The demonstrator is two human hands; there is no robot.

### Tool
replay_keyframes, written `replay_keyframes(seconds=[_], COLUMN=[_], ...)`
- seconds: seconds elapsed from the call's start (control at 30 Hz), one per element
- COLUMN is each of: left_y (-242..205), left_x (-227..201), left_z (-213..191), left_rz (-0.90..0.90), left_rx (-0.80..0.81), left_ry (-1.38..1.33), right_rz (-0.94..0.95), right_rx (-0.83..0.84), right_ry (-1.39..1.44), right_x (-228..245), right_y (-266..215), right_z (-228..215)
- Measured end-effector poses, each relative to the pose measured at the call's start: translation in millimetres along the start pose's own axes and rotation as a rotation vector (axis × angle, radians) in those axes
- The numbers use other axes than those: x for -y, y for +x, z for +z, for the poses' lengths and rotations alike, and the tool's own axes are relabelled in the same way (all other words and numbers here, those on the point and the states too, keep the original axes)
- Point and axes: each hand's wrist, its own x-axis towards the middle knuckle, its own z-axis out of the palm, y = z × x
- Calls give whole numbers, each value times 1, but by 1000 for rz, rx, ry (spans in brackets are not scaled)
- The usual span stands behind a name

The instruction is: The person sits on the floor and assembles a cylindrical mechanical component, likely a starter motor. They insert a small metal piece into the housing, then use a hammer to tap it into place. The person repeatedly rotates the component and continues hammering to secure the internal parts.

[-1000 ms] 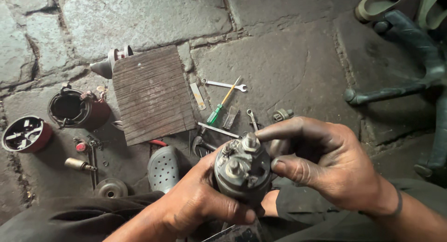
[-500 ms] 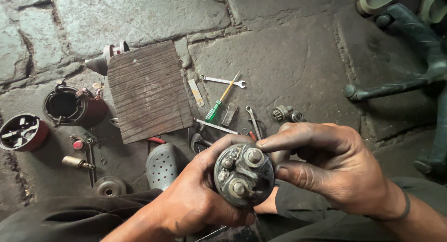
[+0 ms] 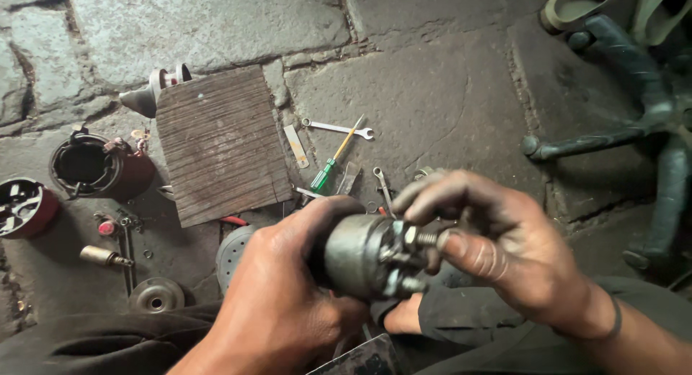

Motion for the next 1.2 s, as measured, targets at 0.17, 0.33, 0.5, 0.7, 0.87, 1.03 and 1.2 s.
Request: replay_keyframes(seconds=[0.17, 0.33, 0.5, 0.7, 0.87, 1.03, 1.2], left_y=[0, 6, 5, -1, 0, 1, 1], left_x=[3, -3, -2, 6, 7, 4, 5], left_z=[1, 16, 22, 30, 31, 28, 28], left_rz=[-85, 190, 338, 517, 606, 611, 612], left_rx=[-49, -162, -210, -162, -154, -129, -131], left_ry=[416, 403, 366, 295, 289, 328, 335], right_rz=[415, 626, 806, 621, 631, 618, 616], right_rx=[34, -112, -324, -135, -50, -69, -55], right_ry=[289, 804, 873, 1211, 1243, 1225, 1393], right_x=[-22, -44, -55, -69, -61, -58, -63], right_y=[3, 15, 16, 7, 8, 10, 8], right_z=[13, 37, 43, 40, 37, 39, 38])
